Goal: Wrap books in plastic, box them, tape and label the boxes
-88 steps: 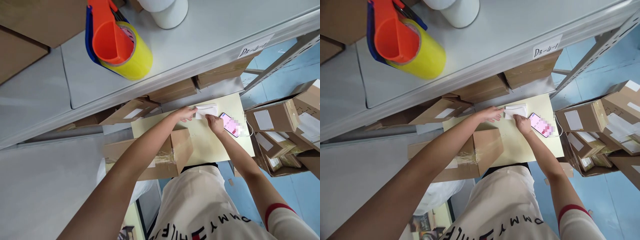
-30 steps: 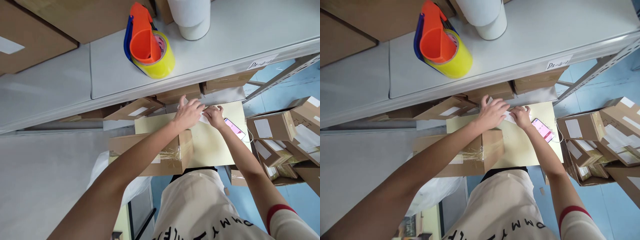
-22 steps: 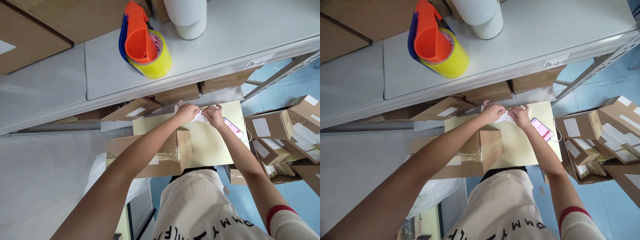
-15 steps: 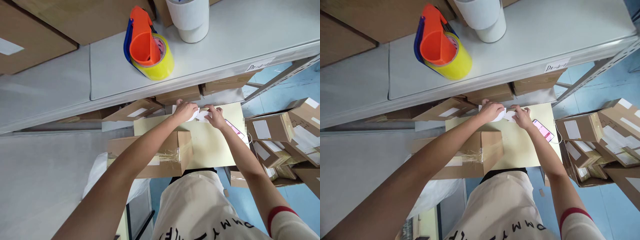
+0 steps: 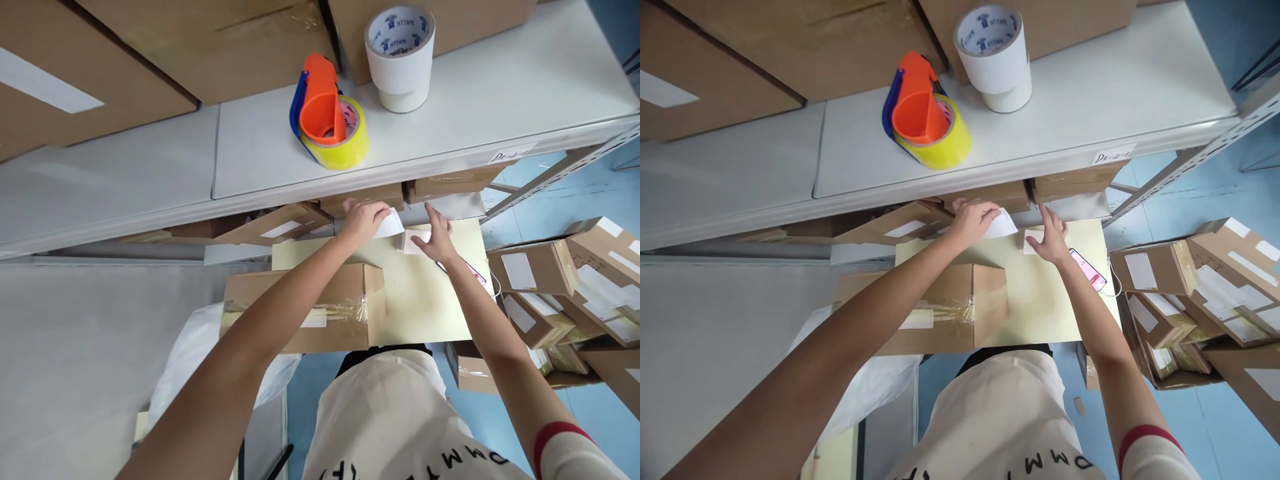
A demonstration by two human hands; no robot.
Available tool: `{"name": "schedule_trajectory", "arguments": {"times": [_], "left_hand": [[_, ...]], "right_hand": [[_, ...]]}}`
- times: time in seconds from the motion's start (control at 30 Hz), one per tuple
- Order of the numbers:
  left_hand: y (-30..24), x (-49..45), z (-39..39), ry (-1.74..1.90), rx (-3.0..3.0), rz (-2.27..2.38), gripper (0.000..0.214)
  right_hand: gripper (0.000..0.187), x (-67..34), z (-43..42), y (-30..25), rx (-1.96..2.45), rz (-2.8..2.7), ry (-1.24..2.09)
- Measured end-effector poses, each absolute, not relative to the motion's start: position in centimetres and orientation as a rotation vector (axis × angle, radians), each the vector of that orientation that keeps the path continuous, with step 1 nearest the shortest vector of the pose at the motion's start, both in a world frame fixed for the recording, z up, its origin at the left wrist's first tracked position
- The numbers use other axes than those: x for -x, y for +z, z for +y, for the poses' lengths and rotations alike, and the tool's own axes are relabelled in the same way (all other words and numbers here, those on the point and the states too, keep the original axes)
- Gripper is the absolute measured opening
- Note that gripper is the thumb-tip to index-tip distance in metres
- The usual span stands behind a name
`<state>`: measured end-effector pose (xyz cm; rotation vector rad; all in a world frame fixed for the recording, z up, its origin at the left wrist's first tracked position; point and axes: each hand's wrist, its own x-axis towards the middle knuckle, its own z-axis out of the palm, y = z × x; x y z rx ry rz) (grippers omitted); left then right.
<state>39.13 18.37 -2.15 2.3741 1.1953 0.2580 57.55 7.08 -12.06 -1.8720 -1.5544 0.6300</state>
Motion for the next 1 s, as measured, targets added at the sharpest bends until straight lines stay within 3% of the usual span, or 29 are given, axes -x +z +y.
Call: {"name": "schedule_trajectory", "arguments": {"times": [0.13,0.23,0.37,0.47,0.57,0.63,0.77,1.0], "left_hand": [[0.2,-39.2,16.2,0.396,-2.313,1.096,0.019],[1.7,-38.0,14.3,0.543,-2.171,1.052,0.013],[2.3,-34.5,11.7,0.733,-1.805,0.995,0.030],[2.0,-31.9,9.8,0.779,-1.553,0.931,0.025],[2.0,-30.1,7.7,0.848,-1.391,0.929,0.027],[2.5,-29.0,6.2,0.908,-1.325,0.934,0.028],[3.6,-26.2,3.3,0.941,-1.179,0.851,0.033],[4.0,-20.6,0.5,0.889,-0.927,0.753,0.045]], "right_hand": [[0.076,-55.1,6.2,-8.3,1.370,-1.225,0.869],[0.054,-53.9,5.2,-5.6,1.287,-1.017,0.857],[0.039,-53.2,3.4,-3.8,1.263,-0.912,0.768],[0.040,-51.8,1.7,-2.9,1.354,-0.962,0.588],[0.046,-48.4,-0.1,-1.0,1.491,-1.142,0.177],[0.039,-45.4,-1.4,0.6,1.472,-1.371,-0.011],[0.023,-39.7,-3.3,3.1,1.423,-1.734,-0.085],[0.015,-35.0,-5.5,3.6,1.460,-1.784,-0.219]]}}
